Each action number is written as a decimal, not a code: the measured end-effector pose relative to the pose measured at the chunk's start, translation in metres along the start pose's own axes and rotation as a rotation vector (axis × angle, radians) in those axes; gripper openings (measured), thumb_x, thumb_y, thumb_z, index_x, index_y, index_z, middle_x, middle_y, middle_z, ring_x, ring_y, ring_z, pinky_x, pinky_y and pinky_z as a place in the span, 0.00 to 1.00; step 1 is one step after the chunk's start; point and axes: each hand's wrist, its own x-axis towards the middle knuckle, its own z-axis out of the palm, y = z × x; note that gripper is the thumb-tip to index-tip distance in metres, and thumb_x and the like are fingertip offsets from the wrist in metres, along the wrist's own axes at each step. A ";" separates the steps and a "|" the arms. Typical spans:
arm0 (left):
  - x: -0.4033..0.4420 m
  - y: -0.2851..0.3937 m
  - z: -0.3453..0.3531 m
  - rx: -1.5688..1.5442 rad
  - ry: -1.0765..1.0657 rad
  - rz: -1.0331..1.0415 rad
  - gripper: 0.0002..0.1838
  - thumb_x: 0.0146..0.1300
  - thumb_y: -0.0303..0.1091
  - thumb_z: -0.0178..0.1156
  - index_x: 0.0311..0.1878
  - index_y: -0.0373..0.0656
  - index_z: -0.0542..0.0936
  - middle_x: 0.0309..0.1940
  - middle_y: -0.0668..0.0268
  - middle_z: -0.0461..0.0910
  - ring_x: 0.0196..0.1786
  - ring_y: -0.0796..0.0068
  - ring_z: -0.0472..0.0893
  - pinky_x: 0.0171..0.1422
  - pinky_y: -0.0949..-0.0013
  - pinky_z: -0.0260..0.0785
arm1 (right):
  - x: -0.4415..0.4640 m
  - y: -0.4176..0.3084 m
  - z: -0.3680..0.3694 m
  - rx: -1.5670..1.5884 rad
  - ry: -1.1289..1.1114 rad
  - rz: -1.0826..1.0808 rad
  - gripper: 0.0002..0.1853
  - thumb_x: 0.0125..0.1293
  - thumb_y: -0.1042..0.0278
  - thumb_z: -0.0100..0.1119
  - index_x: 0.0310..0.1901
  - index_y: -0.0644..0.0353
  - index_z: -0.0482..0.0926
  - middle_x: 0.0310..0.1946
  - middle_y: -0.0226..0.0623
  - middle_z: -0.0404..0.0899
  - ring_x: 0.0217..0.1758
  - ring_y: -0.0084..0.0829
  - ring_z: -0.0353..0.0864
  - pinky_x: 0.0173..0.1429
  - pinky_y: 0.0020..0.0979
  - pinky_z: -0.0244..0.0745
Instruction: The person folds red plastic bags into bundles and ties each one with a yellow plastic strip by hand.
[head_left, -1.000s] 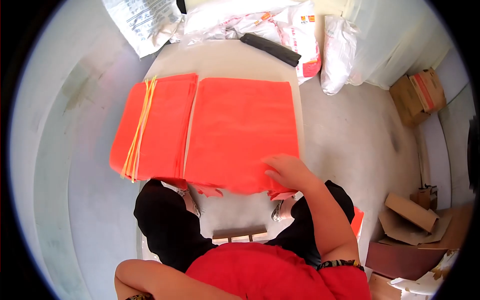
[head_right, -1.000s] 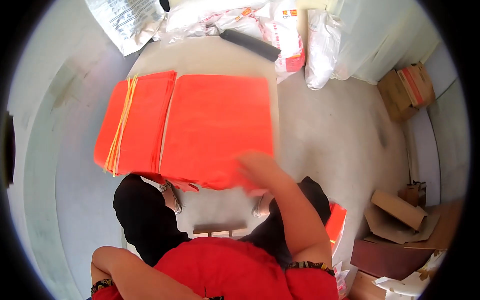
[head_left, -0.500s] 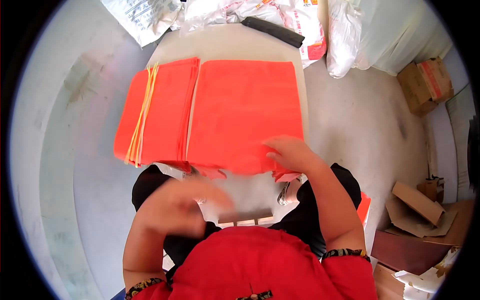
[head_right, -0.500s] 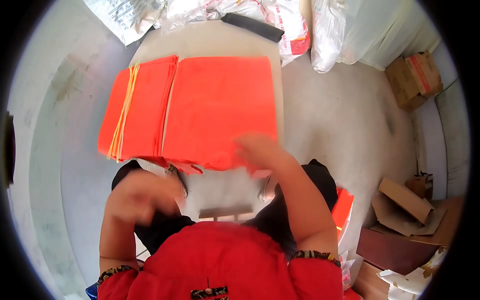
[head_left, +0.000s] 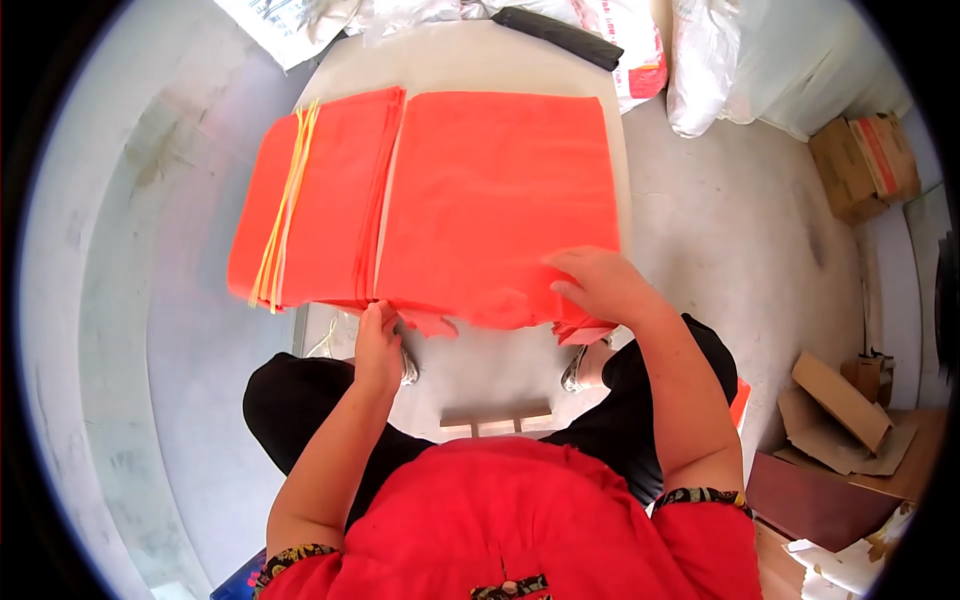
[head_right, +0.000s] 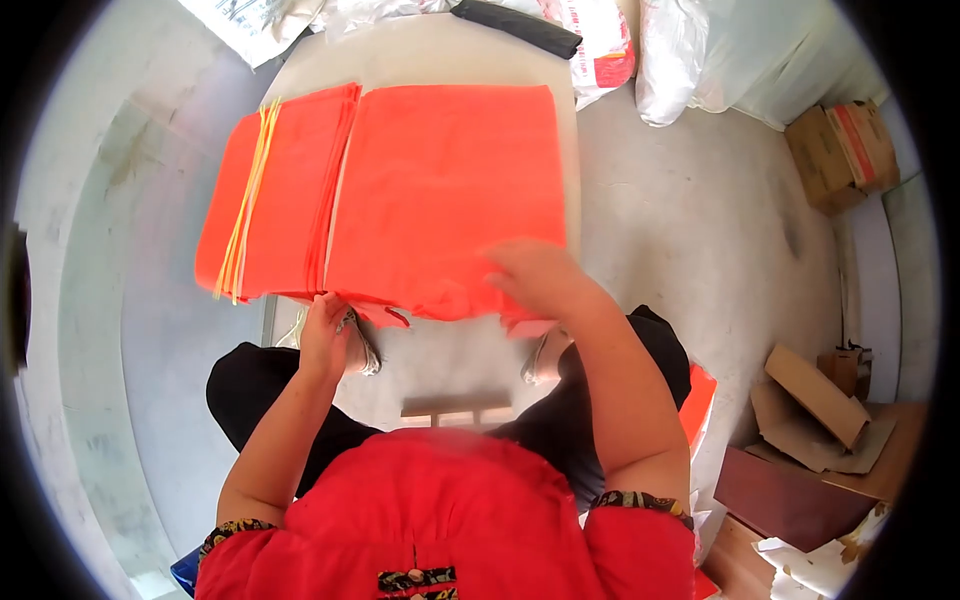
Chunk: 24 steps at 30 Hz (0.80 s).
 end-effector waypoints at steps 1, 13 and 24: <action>0.003 -0.003 -0.004 -0.038 -0.015 -0.001 0.24 0.83 0.55 0.45 0.68 0.47 0.71 0.72 0.64 0.70 0.77 0.62 0.64 0.82 0.46 0.44 | 0.001 0.000 0.001 0.003 -0.007 0.001 0.20 0.73 0.63 0.64 0.64 0.56 0.81 0.61 0.41 0.84 0.64 0.46 0.81 0.66 0.43 0.79; 0.016 -0.027 -0.014 -0.084 -0.050 0.033 0.21 0.83 0.45 0.53 0.65 0.36 0.72 0.63 0.61 0.78 0.64 0.71 0.76 0.69 0.66 0.68 | 0.008 -0.005 0.000 -0.003 -0.028 -0.015 0.19 0.74 0.63 0.62 0.63 0.58 0.81 0.60 0.43 0.84 0.64 0.46 0.81 0.67 0.43 0.77; -0.038 -0.006 -0.031 0.366 -0.148 -0.108 0.14 0.75 0.35 0.65 0.53 0.33 0.84 0.43 0.66 0.87 0.43 0.78 0.84 0.51 0.72 0.76 | 0.035 -0.044 0.036 0.095 -0.101 -0.223 0.17 0.73 0.61 0.62 0.60 0.55 0.84 0.55 0.39 0.86 0.61 0.45 0.82 0.64 0.43 0.78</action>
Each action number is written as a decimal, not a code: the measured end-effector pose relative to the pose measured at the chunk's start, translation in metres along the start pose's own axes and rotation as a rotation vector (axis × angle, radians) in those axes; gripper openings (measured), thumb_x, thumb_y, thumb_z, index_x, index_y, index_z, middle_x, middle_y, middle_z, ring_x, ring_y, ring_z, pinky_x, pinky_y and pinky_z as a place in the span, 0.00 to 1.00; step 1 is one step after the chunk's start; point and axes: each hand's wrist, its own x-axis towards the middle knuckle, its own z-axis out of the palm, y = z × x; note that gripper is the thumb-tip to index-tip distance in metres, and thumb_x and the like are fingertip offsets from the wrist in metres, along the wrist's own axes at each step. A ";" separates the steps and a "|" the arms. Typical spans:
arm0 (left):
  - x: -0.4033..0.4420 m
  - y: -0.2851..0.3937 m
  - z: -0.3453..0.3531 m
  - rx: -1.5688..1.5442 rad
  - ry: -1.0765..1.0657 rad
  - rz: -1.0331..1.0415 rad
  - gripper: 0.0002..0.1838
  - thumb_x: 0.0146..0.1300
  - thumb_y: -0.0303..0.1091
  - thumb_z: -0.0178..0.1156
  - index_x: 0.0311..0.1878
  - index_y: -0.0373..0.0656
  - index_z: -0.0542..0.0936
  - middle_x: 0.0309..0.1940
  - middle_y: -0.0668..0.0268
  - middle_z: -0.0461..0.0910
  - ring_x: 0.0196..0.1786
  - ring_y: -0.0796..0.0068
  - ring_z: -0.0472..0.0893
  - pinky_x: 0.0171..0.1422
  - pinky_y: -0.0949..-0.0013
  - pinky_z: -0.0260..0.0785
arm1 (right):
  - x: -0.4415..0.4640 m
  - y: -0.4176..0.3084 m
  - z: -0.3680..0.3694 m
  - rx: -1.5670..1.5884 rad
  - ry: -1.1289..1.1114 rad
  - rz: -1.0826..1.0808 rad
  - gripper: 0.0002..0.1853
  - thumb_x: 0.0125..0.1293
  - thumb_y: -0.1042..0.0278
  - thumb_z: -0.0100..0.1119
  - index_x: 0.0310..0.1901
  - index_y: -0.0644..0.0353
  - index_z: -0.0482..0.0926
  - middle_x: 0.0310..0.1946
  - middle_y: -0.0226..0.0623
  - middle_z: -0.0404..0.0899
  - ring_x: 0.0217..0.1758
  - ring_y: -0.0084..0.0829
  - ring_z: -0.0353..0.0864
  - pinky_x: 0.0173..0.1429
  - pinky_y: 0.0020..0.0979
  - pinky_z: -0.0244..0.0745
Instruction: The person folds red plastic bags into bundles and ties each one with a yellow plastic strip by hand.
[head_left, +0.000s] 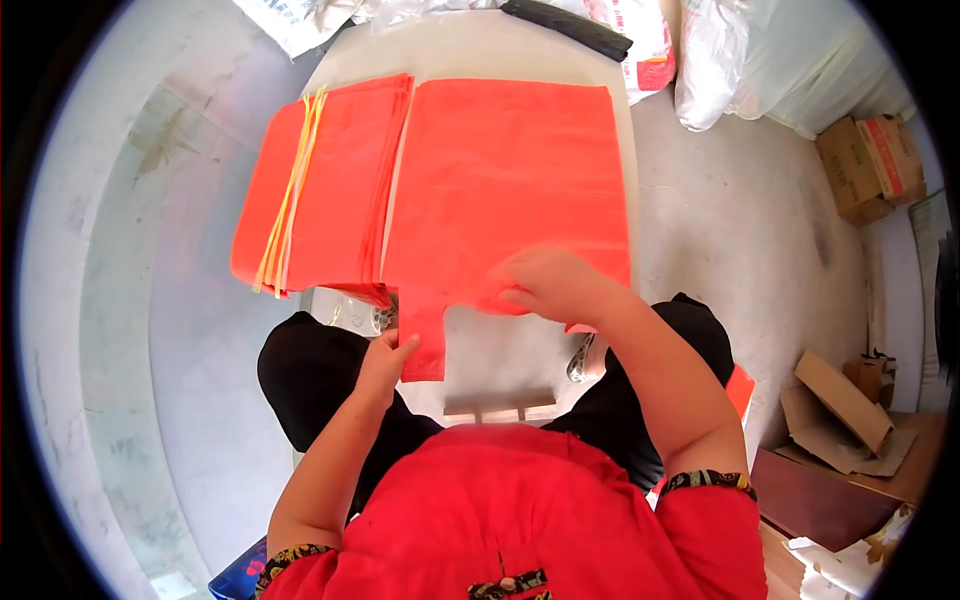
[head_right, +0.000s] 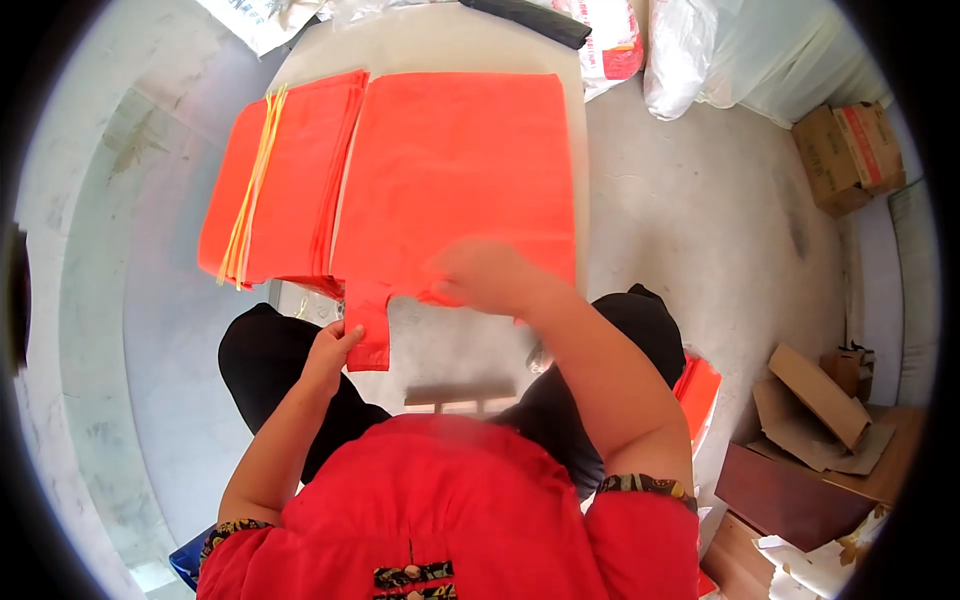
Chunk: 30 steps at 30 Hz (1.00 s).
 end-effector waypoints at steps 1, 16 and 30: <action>-0.003 0.002 -0.001 0.017 0.005 -0.010 0.13 0.74 0.34 0.65 0.53 0.33 0.84 0.44 0.65 0.88 0.43 0.78 0.85 0.51 0.71 0.77 | 0.004 -0.005 0.004 0.026 0.001 -0.034 0.17 0.74 0.60 0.62 0.59 0.56 0.85 0.54 0.39 0.87 0.60 0.45 0.83 0.63 0.43 0.78; -0.013 0.052 0.015 -0.294 -0.149 -0.171 0.11 0.74 0.33 0.61 0.54 0.38 0.81 0.44 0.62 0.86 0.43 0.71 0.87 0.47 0.66 0.83 | 0.026 -0.080 0.054 0.002 0.225 -0.514 0.22 0.65 0.53 0.73 0.53 0.57 0.79 0.41 0.37 0.81 0.46 0.39 0.83 0.50 0.39 0.79; 0.020 0.053 0.007 0.408 0.162 0.694 0.30 0.86 0.55 0.40 0.54 0.38 0.82 0.48 0.62 0.86 0.62 0.63 0.79 0.76 0.59 0.63 | 0.033 -0.074 0.070 0.004 0.255 -0.306 0.16 0.66 0.71 0.64 0.55 0.55 0.77 0.37 0.34 0.81 0.38 0.39 0.85 0.43 0.40 0.81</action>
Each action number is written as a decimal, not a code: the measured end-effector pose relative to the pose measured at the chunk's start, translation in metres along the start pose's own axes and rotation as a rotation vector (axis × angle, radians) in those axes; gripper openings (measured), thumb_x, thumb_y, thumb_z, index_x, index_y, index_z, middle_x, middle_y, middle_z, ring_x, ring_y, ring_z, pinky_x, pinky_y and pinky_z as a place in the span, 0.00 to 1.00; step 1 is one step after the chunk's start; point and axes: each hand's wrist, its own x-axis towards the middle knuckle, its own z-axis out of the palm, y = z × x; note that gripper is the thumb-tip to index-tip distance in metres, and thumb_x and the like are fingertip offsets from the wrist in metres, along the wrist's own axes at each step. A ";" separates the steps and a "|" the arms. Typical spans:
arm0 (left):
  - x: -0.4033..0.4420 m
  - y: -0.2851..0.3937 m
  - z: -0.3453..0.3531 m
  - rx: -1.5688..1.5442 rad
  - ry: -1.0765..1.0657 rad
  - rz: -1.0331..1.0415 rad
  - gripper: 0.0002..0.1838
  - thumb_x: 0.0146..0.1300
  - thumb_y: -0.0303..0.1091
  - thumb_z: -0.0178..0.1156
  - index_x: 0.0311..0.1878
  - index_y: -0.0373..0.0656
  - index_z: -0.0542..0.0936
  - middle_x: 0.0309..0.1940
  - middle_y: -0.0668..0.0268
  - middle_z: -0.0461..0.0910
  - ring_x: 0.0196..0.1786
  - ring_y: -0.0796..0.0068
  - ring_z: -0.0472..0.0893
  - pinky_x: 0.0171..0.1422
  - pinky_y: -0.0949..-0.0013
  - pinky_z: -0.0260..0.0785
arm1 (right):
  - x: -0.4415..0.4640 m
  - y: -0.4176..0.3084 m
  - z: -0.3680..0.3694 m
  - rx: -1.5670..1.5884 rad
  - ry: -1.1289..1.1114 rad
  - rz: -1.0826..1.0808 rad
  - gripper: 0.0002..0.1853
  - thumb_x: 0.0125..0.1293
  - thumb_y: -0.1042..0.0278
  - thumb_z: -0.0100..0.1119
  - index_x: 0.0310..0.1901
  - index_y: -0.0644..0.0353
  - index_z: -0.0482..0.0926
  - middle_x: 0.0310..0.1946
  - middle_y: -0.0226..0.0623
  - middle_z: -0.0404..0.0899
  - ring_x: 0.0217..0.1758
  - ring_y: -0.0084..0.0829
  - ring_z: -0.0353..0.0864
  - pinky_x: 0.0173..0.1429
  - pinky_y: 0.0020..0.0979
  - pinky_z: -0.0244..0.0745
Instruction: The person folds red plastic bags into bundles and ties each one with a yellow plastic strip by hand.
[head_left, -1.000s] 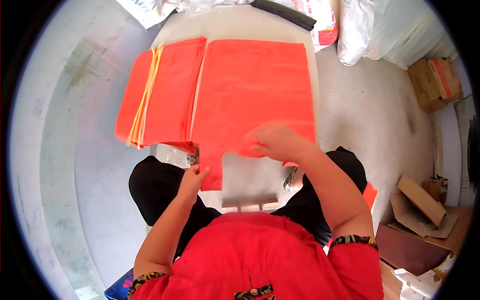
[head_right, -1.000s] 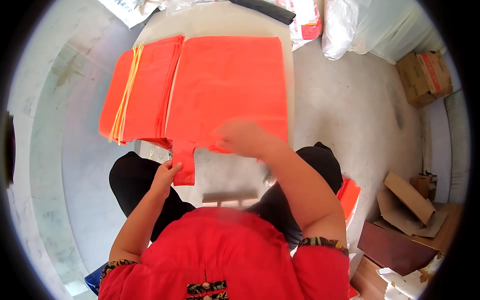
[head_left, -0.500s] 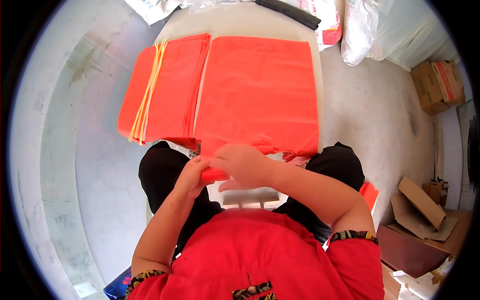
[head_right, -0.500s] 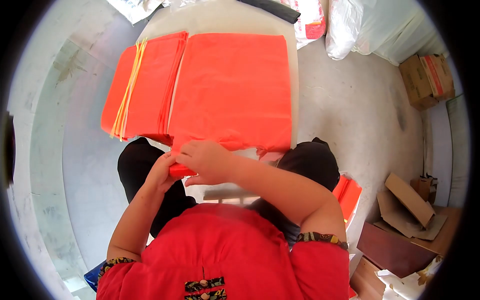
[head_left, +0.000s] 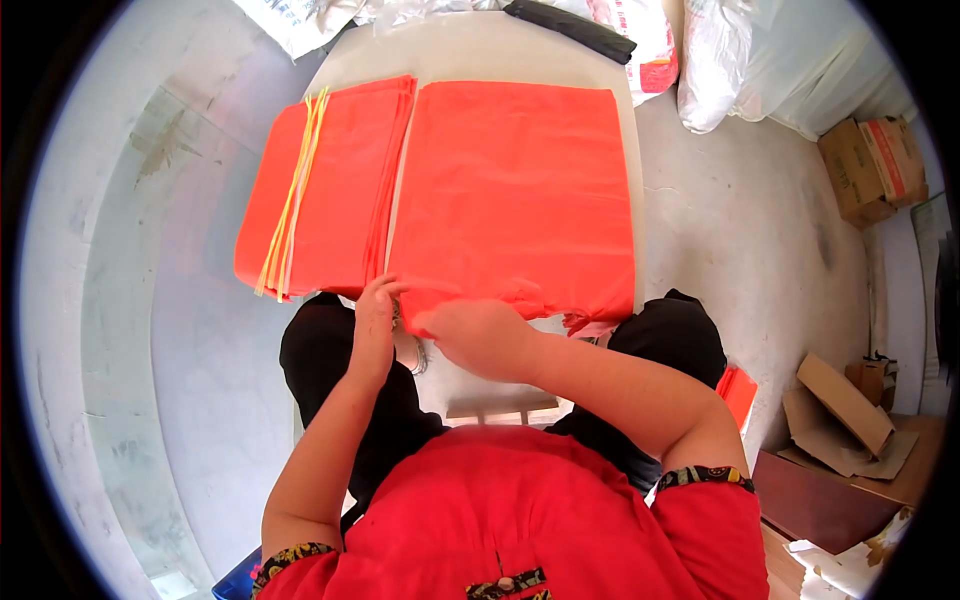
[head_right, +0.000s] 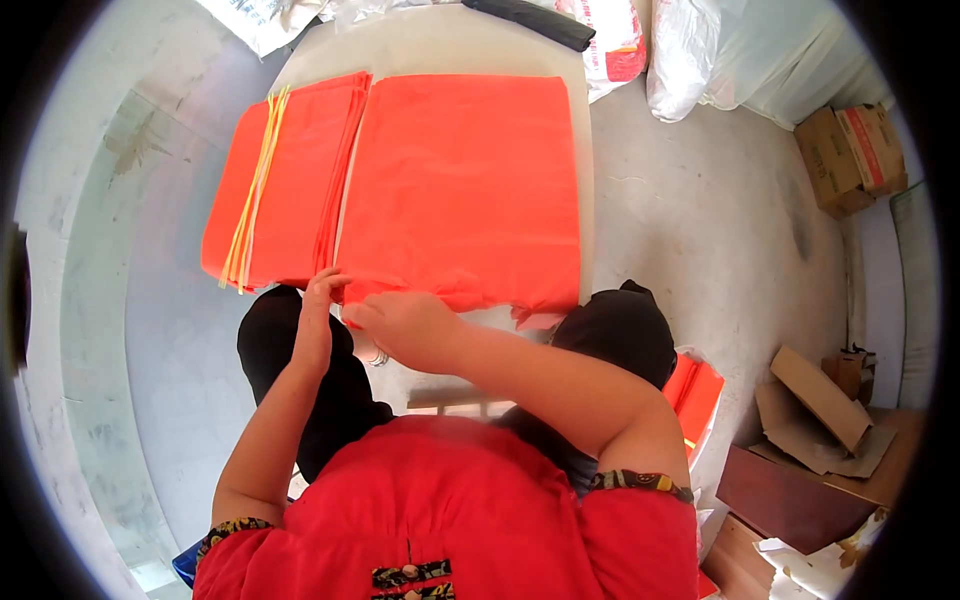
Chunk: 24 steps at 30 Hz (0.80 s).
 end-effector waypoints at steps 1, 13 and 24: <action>0.007 0.005 -0.004 0.083 -0.102 0.093 0.34 0.85 0.57 0.36 0.56 0.37 0.82 0.55 0.58 0.84 0.68 0.57 0.74 0.82 0.55 0.54 | 0.001 0.001 -0.003 0.076 0.077 0.059 0.18 0.67 0.70 0.64 0.57 0.55 0.77 0.39 0.37 0.82 0.40 0.42 0.86 0.45 0.40 0.81; 0.059 0.008 0.021 0.410 -0.236 0.084 0.20 0.62 0.34 0.73 0.57 0.39 0.85 0.51 0.50 0.80 0.61 0.52 0.74 0.65 0.56 0.72 | -0.021 0.089 -0.039 0.541 0.214 0.746 0.23 0.69 0.66 0.64 0.64 0.59 0.74 0.42 0.43 0.83 0.44 0.38 0.84 0.54 0.40 0.79; 0.072 0.015 0.046 0.521 -0.166 0.212 0.14 0.66 0.34 0.70 0.52 0.41 0.86 0.41 0.55 0.84 0.51 0.53 0.77 0.58 0.55 0.72 | -0.029 0.098 -0.052 0.360 0.198 0.773 0.19 0.73 0.70 0.62 0.63 0.62 0.77 0.39 0.38 0.83 0.42 0.32 0.83 0.51 0.35 0.79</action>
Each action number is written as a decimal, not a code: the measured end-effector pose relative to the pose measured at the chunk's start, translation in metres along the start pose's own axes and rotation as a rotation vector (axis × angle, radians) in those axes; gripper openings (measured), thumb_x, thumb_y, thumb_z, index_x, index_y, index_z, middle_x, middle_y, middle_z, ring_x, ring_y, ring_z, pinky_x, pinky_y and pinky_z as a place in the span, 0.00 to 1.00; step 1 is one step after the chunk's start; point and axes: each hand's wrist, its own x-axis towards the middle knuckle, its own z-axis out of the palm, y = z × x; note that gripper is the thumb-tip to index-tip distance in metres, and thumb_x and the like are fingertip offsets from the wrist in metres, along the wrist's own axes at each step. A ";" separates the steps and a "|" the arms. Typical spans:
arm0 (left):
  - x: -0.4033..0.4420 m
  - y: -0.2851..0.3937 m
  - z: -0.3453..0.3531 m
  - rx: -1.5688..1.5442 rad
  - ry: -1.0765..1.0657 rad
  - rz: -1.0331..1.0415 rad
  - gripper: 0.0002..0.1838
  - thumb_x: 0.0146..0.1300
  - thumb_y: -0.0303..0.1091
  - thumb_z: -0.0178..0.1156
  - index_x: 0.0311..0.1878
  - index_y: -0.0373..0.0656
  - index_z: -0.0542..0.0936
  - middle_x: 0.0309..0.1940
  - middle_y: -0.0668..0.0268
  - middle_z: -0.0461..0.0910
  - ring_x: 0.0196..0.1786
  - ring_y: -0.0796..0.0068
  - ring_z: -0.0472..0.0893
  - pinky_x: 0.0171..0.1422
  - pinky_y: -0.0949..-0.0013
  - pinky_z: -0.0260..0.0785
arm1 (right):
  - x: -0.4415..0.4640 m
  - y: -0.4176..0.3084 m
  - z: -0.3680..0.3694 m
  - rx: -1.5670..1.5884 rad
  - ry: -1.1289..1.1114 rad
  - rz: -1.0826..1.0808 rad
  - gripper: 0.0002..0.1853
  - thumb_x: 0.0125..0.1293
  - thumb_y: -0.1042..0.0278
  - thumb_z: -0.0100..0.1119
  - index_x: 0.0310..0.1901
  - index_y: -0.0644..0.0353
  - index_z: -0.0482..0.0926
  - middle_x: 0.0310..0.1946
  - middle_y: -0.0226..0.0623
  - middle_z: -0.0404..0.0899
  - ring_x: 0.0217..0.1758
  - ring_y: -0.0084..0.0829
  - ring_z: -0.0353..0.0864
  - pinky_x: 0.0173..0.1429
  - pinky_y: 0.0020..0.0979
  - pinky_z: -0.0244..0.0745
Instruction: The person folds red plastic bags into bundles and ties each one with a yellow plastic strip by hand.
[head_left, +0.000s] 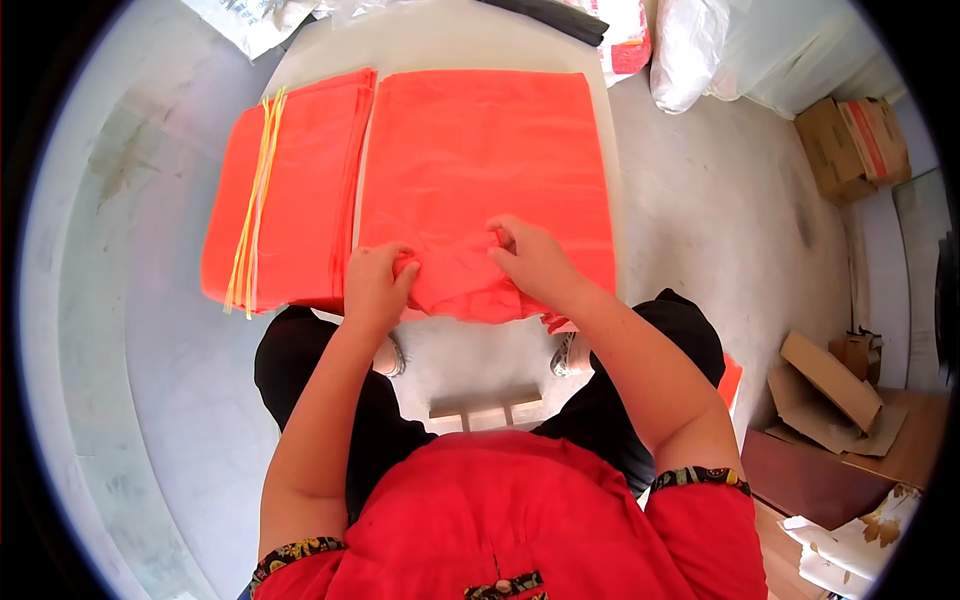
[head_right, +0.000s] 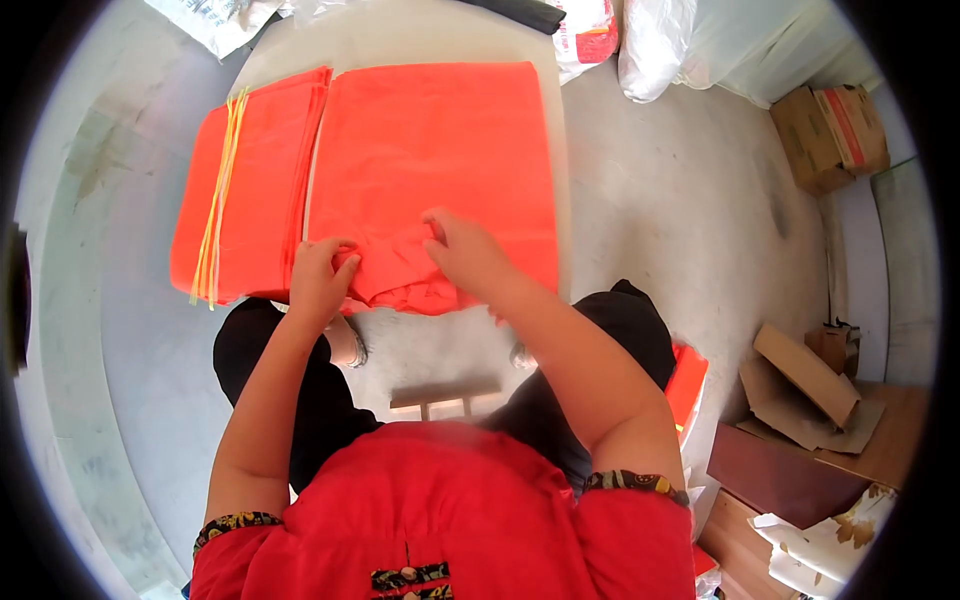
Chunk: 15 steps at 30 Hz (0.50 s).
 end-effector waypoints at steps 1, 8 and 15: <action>0.000 0.001 0.000 0.005 0.003 -0.007 0.13 0.67 0.34 0.70 0.52 0.41 0.86 0.41 0.55 0.85 0.50 0.52 0.78 0.58 0.55 0.72 | 0.001 0.000 0.001 -0.033 0.021 -0.026 0.19 0.73 0.69 0.62 0.63 0.61 0.78 0.41 0.40 0.84 0.44 0.35 0.84 0.52 0.36 0.79; 0.000 -0.004 0.003 0.097 0.010 -0.011 0.13 0.67 0.37 0.69 0.51 0.41 0.86 0.46 0.59 0.88 0.52 0.50 0.80 0.60 0.51 0.72 | 0.015 0.006 0.008 -0.252 0.100 -0.202 0.18 0.71 0.69 0.63 0.61 0.58 0.79 0.47 0.46 0.87 0.52 0.47 0.86 0.55 0.43 0.81; -0.002 0.002 0.006 0.295 0.099 0.128 0.14 0.63 0.37 0.72 0.48 0.42 0.85 0.43 0.60 0.85 0.51 0.50 0.80 0.60 0.51 0.71 | 0.008 0.011 0.004 -0.256 0.034 -0.149 0.17 0.69 0.70 0.63 0.59 0.59 0.80 0.42 0.46 0.86 0.46 0.47 0.87 0.51 0.43 0.80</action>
